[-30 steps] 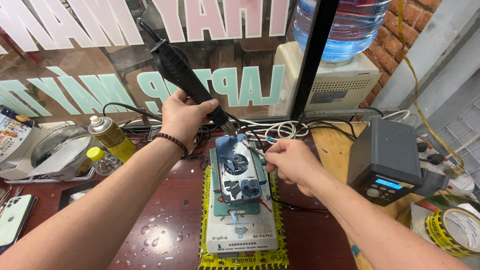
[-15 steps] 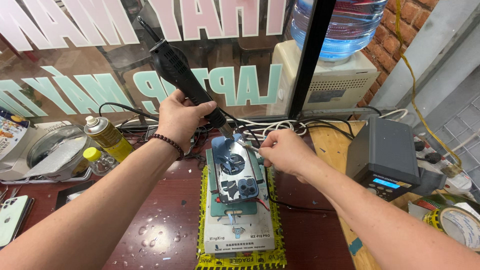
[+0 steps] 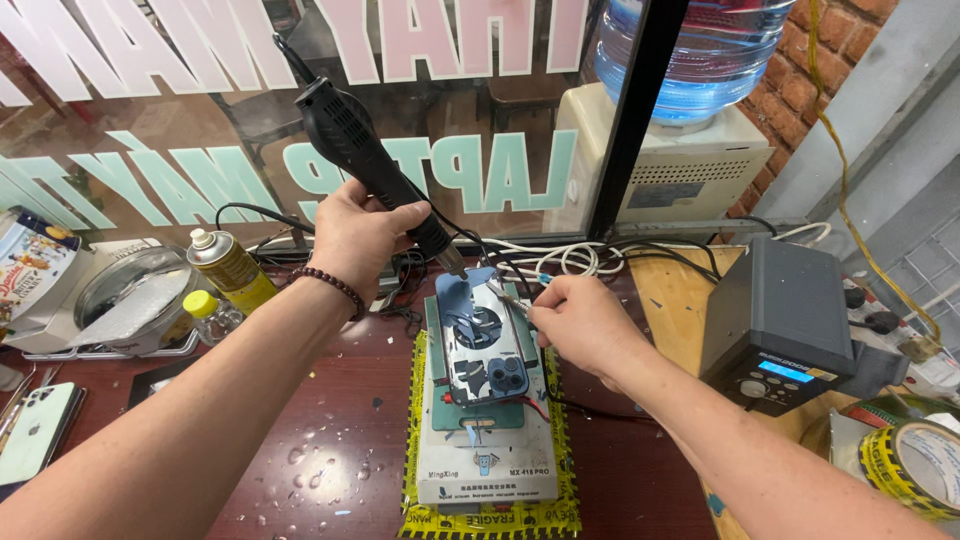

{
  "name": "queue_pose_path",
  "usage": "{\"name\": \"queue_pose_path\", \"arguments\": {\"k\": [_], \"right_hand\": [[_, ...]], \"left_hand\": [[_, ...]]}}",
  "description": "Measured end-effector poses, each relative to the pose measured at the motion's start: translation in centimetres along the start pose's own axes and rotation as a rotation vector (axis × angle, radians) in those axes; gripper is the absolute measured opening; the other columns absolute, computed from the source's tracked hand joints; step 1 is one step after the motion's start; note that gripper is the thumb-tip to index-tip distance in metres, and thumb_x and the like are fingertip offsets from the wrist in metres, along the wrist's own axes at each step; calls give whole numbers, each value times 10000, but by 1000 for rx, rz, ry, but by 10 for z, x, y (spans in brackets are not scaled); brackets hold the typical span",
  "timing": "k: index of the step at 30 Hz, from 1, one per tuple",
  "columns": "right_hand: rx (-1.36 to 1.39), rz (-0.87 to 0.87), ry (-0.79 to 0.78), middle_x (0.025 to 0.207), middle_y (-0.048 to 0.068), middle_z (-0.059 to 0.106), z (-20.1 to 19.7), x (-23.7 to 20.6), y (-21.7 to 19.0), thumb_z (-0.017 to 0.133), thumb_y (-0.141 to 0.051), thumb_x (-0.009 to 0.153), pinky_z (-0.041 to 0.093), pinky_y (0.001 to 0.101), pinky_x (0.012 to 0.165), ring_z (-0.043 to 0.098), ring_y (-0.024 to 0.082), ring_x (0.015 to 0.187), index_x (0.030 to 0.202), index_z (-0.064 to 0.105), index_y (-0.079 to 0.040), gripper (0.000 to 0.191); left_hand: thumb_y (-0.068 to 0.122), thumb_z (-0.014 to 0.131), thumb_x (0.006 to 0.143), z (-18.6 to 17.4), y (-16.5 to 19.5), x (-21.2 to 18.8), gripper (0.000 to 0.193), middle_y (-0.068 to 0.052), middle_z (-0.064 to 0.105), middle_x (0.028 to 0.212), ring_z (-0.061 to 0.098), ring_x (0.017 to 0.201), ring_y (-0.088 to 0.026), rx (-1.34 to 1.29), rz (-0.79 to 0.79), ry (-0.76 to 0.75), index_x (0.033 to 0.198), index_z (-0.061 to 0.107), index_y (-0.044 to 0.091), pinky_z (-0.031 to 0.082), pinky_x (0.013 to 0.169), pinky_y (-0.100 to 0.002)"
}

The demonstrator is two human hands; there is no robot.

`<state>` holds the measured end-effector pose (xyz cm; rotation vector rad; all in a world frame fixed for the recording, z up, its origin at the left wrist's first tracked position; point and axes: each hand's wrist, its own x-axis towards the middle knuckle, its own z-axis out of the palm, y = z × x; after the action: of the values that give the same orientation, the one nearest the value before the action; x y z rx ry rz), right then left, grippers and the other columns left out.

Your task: The person uses a hot air gun in the left hand and a metal tool in the right hand to heat and scrape the back of a smartphone held in a green clamp. The person repeatedly applies heat and scrapes the surface, focusing on the camera module area and surrounding adhesive.

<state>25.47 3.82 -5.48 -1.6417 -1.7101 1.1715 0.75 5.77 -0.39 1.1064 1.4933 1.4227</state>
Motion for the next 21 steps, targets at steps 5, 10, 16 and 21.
{"name": "queue_pose_path", "arguments": {"k": [5,10,16,21], "right_hand": [[-5,-11,-53,696,57,727,-3,10,5,697,-137,859,390,295,432,524,91,492,871,725,-35,106],[119,53,-139,693,87,698,-9,17,5,694,-110,875,308,286,391,452,100,442,892,692,-30,82],[297,175,-95,725,101,651,12,4,1,666,-122,926,287,276,373,427,89,432,947,662,-23,102],[466,207,-181,739,84,614,8,11,6,656,-137,944,214,262,368,344,76,423,983,630,-19,127]], "left_hand": [[10,777,834,4,0,-1,267,-40,751,957,747,851,-153,-38,-8,-18,1071,660,40,633,696,-287],[10,767,838,11,3,-3,258,-34,742,959,748,866,-148,-47,-22,-41,1067,651,44,654,735,-283],[-5,761,839,20,6,-3,254,-32,731,948,751,876,-158,-62,-39,-51,1056,634,34,671,759,-287],[-13,769,827,20,5,-1,272,-48,725,936,747,857,-170,-72,-32,-56,1066,645,29,666,737,-304]]}}
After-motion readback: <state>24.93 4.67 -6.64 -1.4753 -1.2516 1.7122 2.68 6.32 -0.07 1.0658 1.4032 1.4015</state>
